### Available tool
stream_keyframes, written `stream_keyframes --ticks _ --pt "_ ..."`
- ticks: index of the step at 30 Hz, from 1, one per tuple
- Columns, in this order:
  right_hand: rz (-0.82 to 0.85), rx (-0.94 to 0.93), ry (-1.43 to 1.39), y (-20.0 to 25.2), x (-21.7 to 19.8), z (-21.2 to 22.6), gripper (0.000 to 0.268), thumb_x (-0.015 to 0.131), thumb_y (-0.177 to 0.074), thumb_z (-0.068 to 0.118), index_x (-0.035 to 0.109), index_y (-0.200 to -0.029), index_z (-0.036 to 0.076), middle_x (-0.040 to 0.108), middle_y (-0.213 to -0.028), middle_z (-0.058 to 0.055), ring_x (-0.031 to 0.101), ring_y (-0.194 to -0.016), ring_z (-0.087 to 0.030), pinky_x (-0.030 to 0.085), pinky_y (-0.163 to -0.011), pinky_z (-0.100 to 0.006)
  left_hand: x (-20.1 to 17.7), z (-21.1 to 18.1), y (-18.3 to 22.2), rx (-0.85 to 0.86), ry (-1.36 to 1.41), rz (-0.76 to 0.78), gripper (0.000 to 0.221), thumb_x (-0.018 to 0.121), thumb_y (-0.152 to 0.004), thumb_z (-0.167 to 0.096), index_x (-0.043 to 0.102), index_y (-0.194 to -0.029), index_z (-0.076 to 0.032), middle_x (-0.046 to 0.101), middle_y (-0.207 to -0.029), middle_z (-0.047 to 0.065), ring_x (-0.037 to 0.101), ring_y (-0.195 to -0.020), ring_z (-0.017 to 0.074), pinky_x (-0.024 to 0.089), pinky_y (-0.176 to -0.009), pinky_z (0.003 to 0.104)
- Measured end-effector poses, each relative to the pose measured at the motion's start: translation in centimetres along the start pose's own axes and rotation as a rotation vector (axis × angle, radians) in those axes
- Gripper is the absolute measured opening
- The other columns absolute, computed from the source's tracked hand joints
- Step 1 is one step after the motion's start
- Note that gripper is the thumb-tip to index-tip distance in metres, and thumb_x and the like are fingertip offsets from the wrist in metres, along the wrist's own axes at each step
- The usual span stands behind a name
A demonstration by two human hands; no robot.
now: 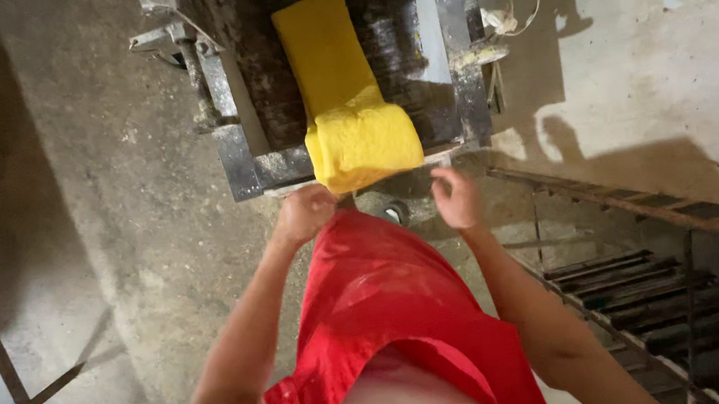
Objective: The person processes yellow dough through a mechanical dough roller, repeatedly folding the flattened dough and feeding it back through the rollers to knead it by hand.
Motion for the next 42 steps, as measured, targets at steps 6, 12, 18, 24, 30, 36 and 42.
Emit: stream_keyframes --ticks 6,12,18,24,30,36,42 --pt "0.422 0.486 -0.325 2.1 7.2 -3.3 0.062 0.078 -0.085 0.024 0.051 -0.140 0.018 0.068 -0.124 -0.004 0.067 -0.109 -0.021 0.054 -0.086 -0.040 8.7 10.8 -5.6 -0.406 0.677 -0.194 0.084 0.090 -0.066 -0.013 0.043 -0.136 -0.013 0.069 -0.104 0.020 0.068 -0.076 0.0248 0.052 -0.065 0.042" --pt "0.595 0.948 -0.986 1.5 10.0 1.6 0.059 0.072 -0.086 0.027 0.051 -0.141 0.020 0.065 -0.125 -0.001 0.062 -0.110 -0.023 0.056 -0.082 -0.044 8.9 5.0 -3.7 -0.428 0.942 -0.076 0.045 0.081 -0.079 -0.016 0.071 -0.119 0.001 0.074 -0.090 0.012 0.066 -0.070 0.0274 0.057 -0.056 0.041" --pt "0.441 0.958 -1.480 -2.5 8.8 7.7 0.042 0.069 -0.091 0.025 0.063 -0.129 0.008 0.072 -0.119 -0.010 0.069 -0.103 -0.028 0.056 -0.078 -0.034 6.5 -3.4 -4.2 -0.175 1.735 0.385 0.027 0.066 -0.104 -0.026 0.063 -0.118 -0.003 0.071 -0.087 0.011 0.065 -0.066 0.0254 0.054 -0.049 0.038" --pt "0.144 0.626 -1.436 -20.9 3.5 17.0 0.025 0.062 -0.100 0.020 0.062 -0.121 0.006 0.070 -0.113 -0.010 0.067 -0.105 -0.026 0.055 -0.088 -0.039 -4.9 -12.0 -12.8 -0.262 1.719 0.312 0.044 0.049 -0.104 -0.042 0.060 -0.127 -0.006 0.074 -0.097 0.010 0.072 -0.080 0.0244 0.062 -0.074 0.043" --pt "-0.115 -0.322 -0.288 -38.0 3.5 32.1 0.059 0.074 -0.095 0.043 0.054 -0.138 0.008 0.056 -0.132 -0.009 0.056 -0.113 -0.026 0.050 -0.098 -0.041 -15.4 -14.4 -22.4 0.069 1.177 0.227 0.054 0.053 -0.100 -0.052 0.065 -0.117 -0.003 0.072 -0.086 0.008 0.072 -0.078 0.0205 0.061 -0.075 0.038" --pt "-0.229 -0.403 0.549 -46.4 7.3 36.3 0.038 0.073 -0.100 0.049 0.067 -0.128 0.024 0.055 -0.121 -0.010 0.051 -0.115 -0.033 0.036 -0.089 -0.051 -13.5 -6.7 -23.1 -0.106 0.971 -0.085 0.041 0.077 -0.092 -0.030 0.057 -0.105 0.004 0.067 -0.081 0.010 0.065 -0.072 0.0192 0.057 -0.067 0.036" --pt "-0.155 -0.410 0.524 -55.0 10.3 35.6 0.030 0.068 -0.107 0.044 0.066 -0.123 0.018 0.053 -0.123 -0.011 0.050 -0.117 -0.035 0.036 -0.099 -0.056 -16.2 -4.0 -26.7 0.223 -0.188 -0.792 0.112 0.098 -0.049 -0.039 0.047 -0.135 0.011 0.067 -0.116 0.037 0.061 -0.101 0.0554 0.056 -0.084 0.043"
Point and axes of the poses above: each hand's wrist, its own y-axis away from the middle knuckle, its own x-axis out of the palm, z = x × y, the point moved 7 cm from there along -y, towards the middle knuckle
